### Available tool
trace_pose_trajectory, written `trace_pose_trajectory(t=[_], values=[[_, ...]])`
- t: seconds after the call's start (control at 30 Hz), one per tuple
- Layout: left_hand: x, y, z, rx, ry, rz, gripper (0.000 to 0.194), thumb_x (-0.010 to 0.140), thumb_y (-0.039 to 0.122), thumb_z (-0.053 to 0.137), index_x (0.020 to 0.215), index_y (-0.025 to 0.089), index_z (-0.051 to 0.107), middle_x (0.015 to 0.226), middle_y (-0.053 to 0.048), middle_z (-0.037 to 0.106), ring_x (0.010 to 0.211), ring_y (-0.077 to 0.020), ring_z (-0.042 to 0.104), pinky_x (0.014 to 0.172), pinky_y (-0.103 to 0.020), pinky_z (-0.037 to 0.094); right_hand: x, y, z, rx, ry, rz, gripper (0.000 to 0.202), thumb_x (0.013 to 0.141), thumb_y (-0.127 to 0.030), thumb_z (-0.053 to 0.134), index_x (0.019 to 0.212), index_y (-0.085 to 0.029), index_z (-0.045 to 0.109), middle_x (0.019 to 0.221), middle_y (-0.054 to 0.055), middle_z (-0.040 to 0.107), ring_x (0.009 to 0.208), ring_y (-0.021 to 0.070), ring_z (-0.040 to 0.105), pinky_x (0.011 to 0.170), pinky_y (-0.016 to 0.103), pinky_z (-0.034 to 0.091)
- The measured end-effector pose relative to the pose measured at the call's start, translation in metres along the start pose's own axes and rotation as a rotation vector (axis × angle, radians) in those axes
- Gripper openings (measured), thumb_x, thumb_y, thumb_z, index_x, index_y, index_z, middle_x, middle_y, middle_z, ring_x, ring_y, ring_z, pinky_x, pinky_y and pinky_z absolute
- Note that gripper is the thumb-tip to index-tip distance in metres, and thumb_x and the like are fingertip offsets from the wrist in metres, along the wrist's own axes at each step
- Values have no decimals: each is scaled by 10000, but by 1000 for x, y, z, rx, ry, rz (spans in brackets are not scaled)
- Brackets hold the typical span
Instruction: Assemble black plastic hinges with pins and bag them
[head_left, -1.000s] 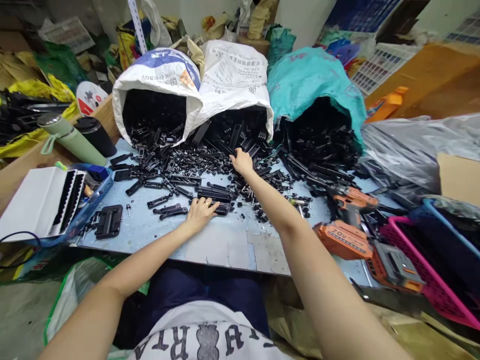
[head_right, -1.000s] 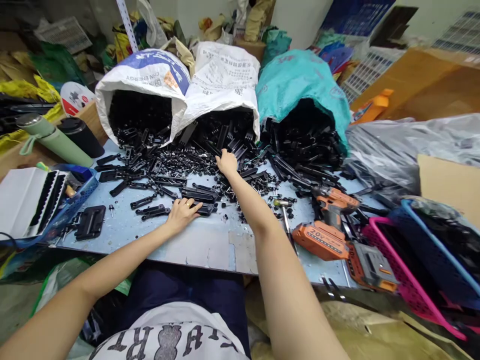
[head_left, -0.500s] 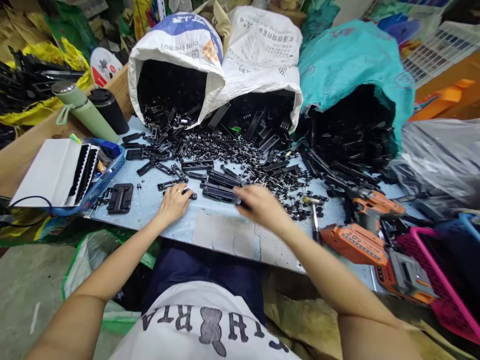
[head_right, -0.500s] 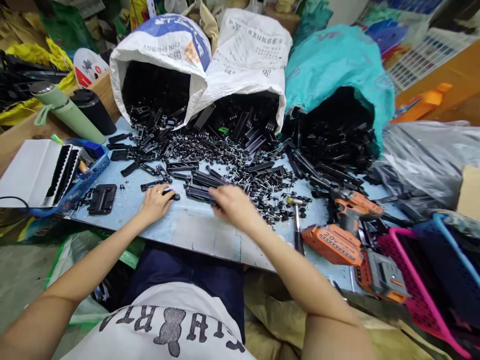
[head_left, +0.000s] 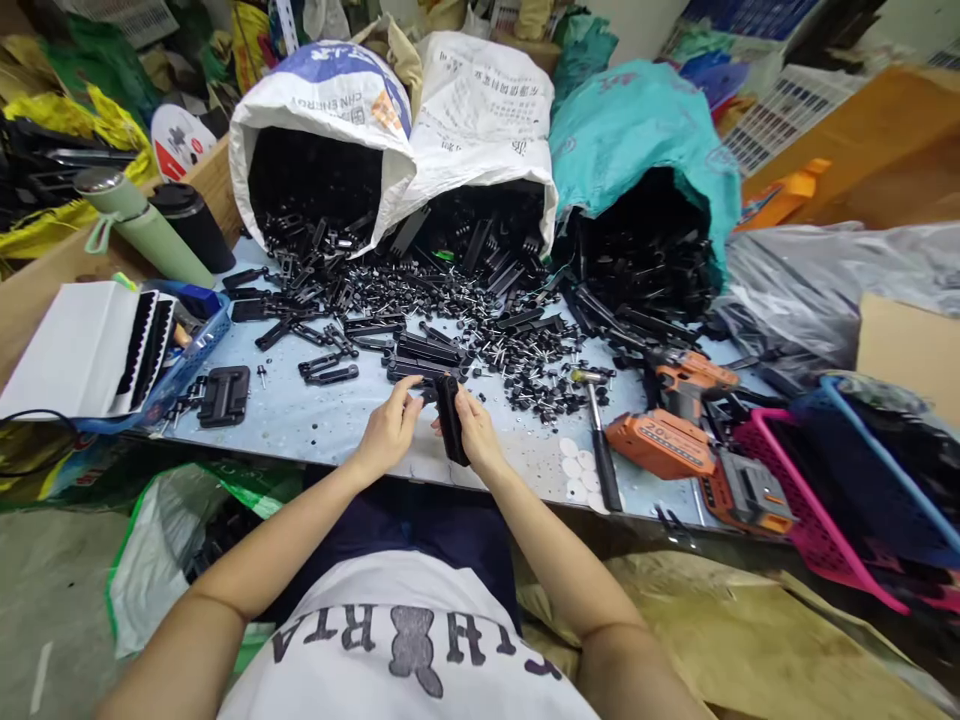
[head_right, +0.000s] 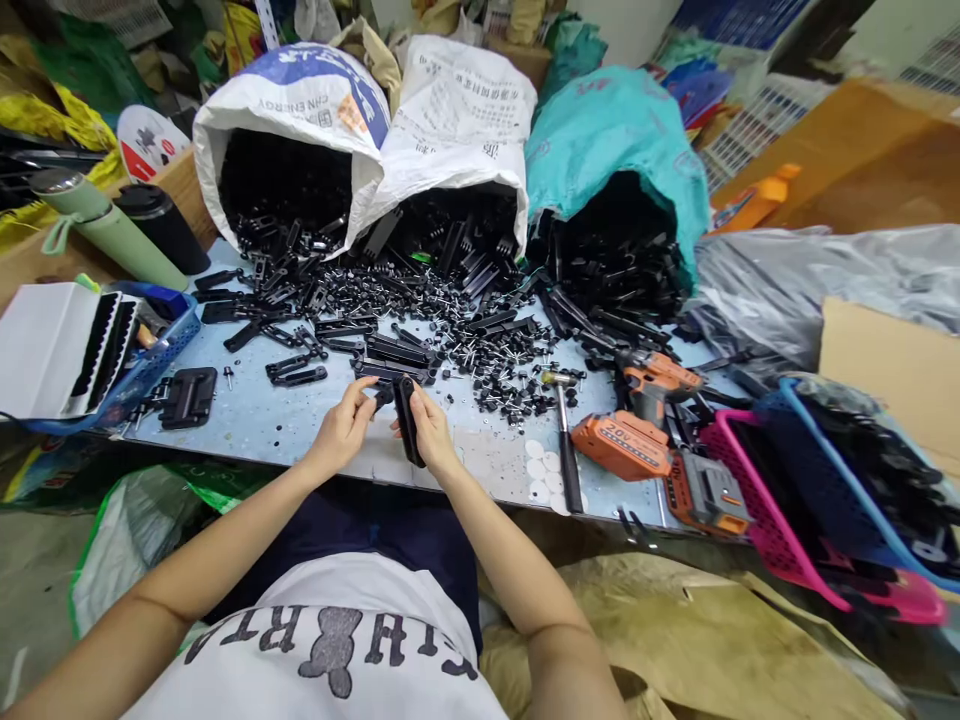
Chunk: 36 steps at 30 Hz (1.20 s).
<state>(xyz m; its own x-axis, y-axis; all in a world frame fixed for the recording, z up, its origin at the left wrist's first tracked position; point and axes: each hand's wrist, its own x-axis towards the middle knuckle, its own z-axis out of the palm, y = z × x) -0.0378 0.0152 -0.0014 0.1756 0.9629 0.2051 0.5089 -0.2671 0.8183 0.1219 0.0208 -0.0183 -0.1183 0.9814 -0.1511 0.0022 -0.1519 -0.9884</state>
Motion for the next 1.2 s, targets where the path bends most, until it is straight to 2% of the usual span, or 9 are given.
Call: trace_pose_trajectory(t=[0.33, 0.53, 0.67, 0.77, 0.87, 0.97, 1.03, 1.1, 1.2], values=[[-7, 9, 20, -10, 186, 89, 338, 901, 298, 459, 1190, 183, 594, 835, -49, 537, 761, -121, 536, 701, -241, 452, -3, 3, -22, -253, -123, -320, 489, 884, -449, 459, 1332, -253, 469, 1068, 71, 543, 641, 78, 552, 575, 242, 527], [-9, 27, 34, -195, 414, 94, 331, 927, 292, 411, 1181, 188, 597, 873, -62, 546, 820, -123, 546, 752, -249, 460, -18, 4, -5, -299, -54, -490, 474, 923, -369, 415, 1388, -281, 385, 1134, 83, 531, 681, 102, 557, 671, 281, 524], [-10, 17, 34, -167, 344, 112, 344, 934, 312, 381, 1176, 184, 590, 955, -82, 576, 901, -147, 555, 823, -292, 461, -23, 12, 3, -397, -15, -478, 510, 939, -399, 357, 1429, -265, 306, 1124, 90, 538, 740, 134, 557, 724, 306, 512], [-17, -1, 36, -99, 278, -39, 365, 936, 313, 347, 1207, 170, 544, 1003, -98, 585, 943, -172, 568, 843, -331, 471, -8, 17, -9, -659, -172, -399, 521, 949, -433, 305, 1434, -245, 291, 1102, 90, 555, 814, 154, 575, 790, 326, 498], [-23, -12, 36, 98, 210, -142, 452, 885, 240, 402, 1327, 141, 414, 1142, -155, 534, 1033, -231, 550, 853, -395, 474, 30, 6, -53, -1028, -159, -357, 493, 931, -461, 349, 1369, -243, 407, 1184, 89, 534, 1045, 205, 519, 873, 354, 460], [-18, -11, 29, 374, -50, 116, 568, 777, 120, 478, 1335, 212, 428, 1317, -143, 436, 1240, -299, 392, 1022, -533, 305, 83, -21, -127, -1230, 238, -317, 443, 941, -386, 350, 1293, -153, 486, 1230, 119, 510, 1147, 224, 435, 951, 353, 394], [-8, -8, 24, 451, -302, 316, 539, 777, 87, 456, 1277, 284, 492, 1242, -92, 522, 1243, -286, 393, 1056, -618, 146, 117, -41, -179, -1365, 469, -187, 405, 938, -297, 341, 1258, -107, 503, 1231, 161, 494, 1169, 255, 402, 965, 380, 358], [3, -6, 21, 464, -508, 422, 509, 806, 75, 412, 1246, 307, 517, 1077, -60, 611, 1142, -239, 488, 1056, -638, 68, 144, -56, -223, -1426, 571, 48, 397, 917, -236, 361, 1253, -67, 484, 1240, 201, 474, 1182, 280, 387, 953, 391, 347], [12, -6, 20, 452, -634, 480, 503, 779, 80, 447, 1227, 289, 539, 965, -38, 625, 1037, -189, 539, 1093, -567, 63, 167, -64, -257, -1393, 586, 265, 371, 883, -192, 404, 1188, -5, 500, 1177, 256, 501, 1147, 292, 424, 933, 397, 346]])
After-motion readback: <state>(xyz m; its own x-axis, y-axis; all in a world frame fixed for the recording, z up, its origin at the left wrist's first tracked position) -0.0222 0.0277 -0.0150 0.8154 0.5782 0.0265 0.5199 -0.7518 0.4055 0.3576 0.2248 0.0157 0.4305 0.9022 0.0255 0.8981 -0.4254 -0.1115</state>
